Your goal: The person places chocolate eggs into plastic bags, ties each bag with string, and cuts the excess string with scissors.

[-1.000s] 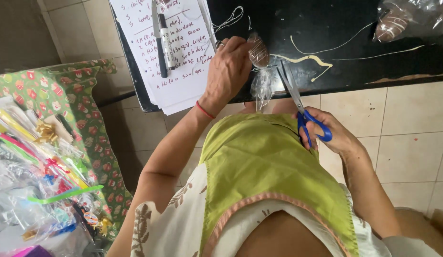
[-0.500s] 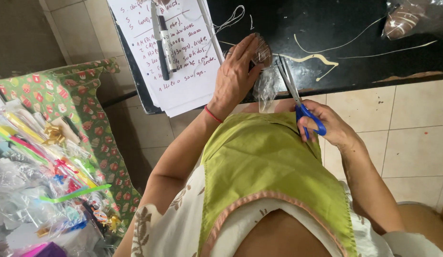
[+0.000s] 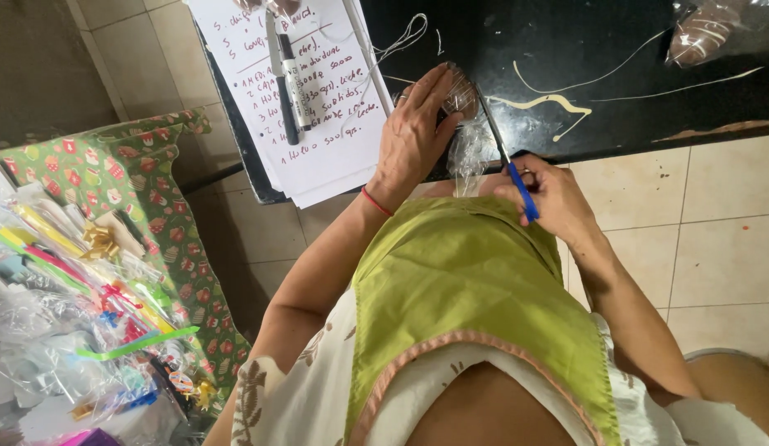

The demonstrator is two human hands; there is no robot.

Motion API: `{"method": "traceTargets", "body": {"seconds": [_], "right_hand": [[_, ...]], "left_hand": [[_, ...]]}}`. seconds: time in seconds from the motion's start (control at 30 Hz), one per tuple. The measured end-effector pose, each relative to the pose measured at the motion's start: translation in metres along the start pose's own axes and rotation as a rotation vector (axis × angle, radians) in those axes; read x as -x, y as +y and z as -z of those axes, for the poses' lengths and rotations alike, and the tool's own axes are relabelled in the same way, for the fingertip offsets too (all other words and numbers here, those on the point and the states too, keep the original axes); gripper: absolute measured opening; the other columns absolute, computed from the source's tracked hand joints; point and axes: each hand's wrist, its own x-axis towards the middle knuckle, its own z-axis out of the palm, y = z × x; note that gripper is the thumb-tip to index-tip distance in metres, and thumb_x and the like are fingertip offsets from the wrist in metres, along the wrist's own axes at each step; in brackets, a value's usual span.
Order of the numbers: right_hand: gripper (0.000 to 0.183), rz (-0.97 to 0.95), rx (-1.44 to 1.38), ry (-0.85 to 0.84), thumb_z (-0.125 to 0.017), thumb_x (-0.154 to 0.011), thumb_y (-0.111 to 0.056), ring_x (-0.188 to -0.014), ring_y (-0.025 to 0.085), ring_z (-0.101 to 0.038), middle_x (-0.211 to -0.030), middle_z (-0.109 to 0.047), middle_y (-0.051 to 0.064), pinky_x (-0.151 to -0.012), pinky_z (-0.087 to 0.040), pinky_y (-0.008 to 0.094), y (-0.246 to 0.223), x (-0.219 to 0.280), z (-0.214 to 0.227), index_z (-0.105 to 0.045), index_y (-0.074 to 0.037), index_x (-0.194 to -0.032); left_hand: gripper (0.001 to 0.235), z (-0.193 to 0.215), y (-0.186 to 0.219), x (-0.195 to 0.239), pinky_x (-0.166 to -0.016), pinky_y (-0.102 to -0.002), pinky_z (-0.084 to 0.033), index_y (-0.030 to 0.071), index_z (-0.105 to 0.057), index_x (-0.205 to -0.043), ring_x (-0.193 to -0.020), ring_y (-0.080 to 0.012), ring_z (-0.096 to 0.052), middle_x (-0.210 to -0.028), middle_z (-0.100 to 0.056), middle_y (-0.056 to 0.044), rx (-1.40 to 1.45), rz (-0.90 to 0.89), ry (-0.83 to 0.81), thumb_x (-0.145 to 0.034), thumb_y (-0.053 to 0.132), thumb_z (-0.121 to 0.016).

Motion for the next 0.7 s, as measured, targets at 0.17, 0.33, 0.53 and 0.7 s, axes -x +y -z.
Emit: {"method": "traceTargets", "body": {"seconds": [0.17,0.33,0.53,0.7], "right_hand": [[0.026,0.07,-0.094,0.078,-0.085,-0.099,-0.02,-0.046,0.015,-0.053,-0.064,-0.058,0.008,-0.043,-0.054,0.03,0.011,0.003,-0.004,-0.065,-0.006,-0.107],[0.06,0.105,0.142,0.412,-0.093,-0.096,-0.032,-0.054,0.026,-0.071,-0.08,-0.074,0.016,-0.057,-0.057,0.036,0.018,0.008,0.027,-0.065,-0.002,-0.14],[0.056,0.082,0.67,0.593,-0.072,-0.106,-0.041,-0.097,0.055,-0.073,-0.108,-0.079,0.017,-0.079,-0.053,0.066,0.034,-0.014,0.06,-0.063,-0.009,-0.152],[0.054,0.219,0.809,0.67,-0.073,-0.107,-0.033,-0.093,0.052,-0.076,-0.107,-0.08,0.021,-0.074,-0.056,0.064,0.037,-0.026,0.079,-0.063,-0.007,-0.153]], "left_hand": [[0.055,0.007,0.002,0.001,-0.118,-0.045,-0.057,0.005,-0.055,-0.157,-0.141,-0.0346,-0.067,-0.164,-0.056,-0.012,-0.025,0.015,-0.002,-0.112,0.032,-0.071],[0.047,0.014,-0.026,-0.023,-0.116,-0.052,-0.051,0.02,-0.06,-0.156,-0.154,-0.0277,-0.052,-0.161,-0.059,-0.002,-0.335,-0.365,0.043,-0.11,0.018,-0.053],[0.052,0.002,-0.016,-0.056,-0.119,-0.065,-0.043,0.011,-0.054,-0.159,-0.155,-0.0302,-0.047,-0.164,-0.055,-0.012,-0.662,-0.584,-0.363,-0.116,0.04,-0.051],[0.021,0.012,-0.012,-0.057,-0.079,-0.042,-0.054,0.013,-0.066,-0.115,-0.089,-0.0235,-0.069,-0.107,-0.063,-0.006,-0.366,-0.424,-0.191,-0.105,0.029,-0.057]]}}
